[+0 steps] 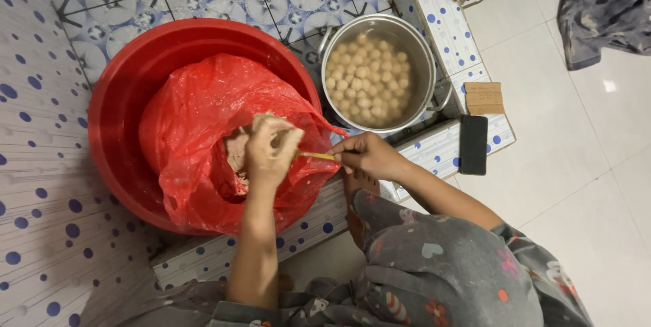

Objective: Manually forming meatballs by squeezing paste through the hand and scooping it into a pot using a spoon.

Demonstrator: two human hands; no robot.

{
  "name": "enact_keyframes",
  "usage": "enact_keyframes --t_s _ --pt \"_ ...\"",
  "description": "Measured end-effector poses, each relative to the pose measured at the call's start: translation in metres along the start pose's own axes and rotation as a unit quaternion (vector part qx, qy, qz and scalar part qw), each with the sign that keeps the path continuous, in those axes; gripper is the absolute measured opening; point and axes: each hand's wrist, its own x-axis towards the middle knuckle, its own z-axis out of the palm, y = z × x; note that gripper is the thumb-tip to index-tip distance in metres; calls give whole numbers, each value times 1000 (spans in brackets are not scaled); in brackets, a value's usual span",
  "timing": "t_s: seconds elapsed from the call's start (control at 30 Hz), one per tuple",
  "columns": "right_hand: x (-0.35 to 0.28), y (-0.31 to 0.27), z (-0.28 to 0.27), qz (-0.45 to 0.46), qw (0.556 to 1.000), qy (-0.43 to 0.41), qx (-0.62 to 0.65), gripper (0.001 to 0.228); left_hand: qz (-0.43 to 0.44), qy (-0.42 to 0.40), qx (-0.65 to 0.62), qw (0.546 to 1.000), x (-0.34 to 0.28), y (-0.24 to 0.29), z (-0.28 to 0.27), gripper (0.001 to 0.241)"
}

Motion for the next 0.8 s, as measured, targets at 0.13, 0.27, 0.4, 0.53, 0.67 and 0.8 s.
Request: enact_keyframes --t_s 0.13,0.27,0.4,0.53,0.67,0.8 --pt "-2 -13 1 -14 993 44 106 19 255 -5 256 932 3 -17 5 26" --pt "-7 -23 6 27 966 63 250 22 284 69 266 918 7 -18 5 20" --pt "-2 -1 3 -31 994 41 99 22 -2 145 99 985 1 -8 0 16" --pt "-21 -17 8 -34 998 23 -55 21 -173 210 -109 956 9 -3 -27 14" --pt "-16 -6 12 -42 997 26 -64 21 -207 195 -109 952 11 -16 -52 18" --pt "-18 0 16 -33 996 25 -76 21 -178 203 -83 959 9 -20 -45 26"
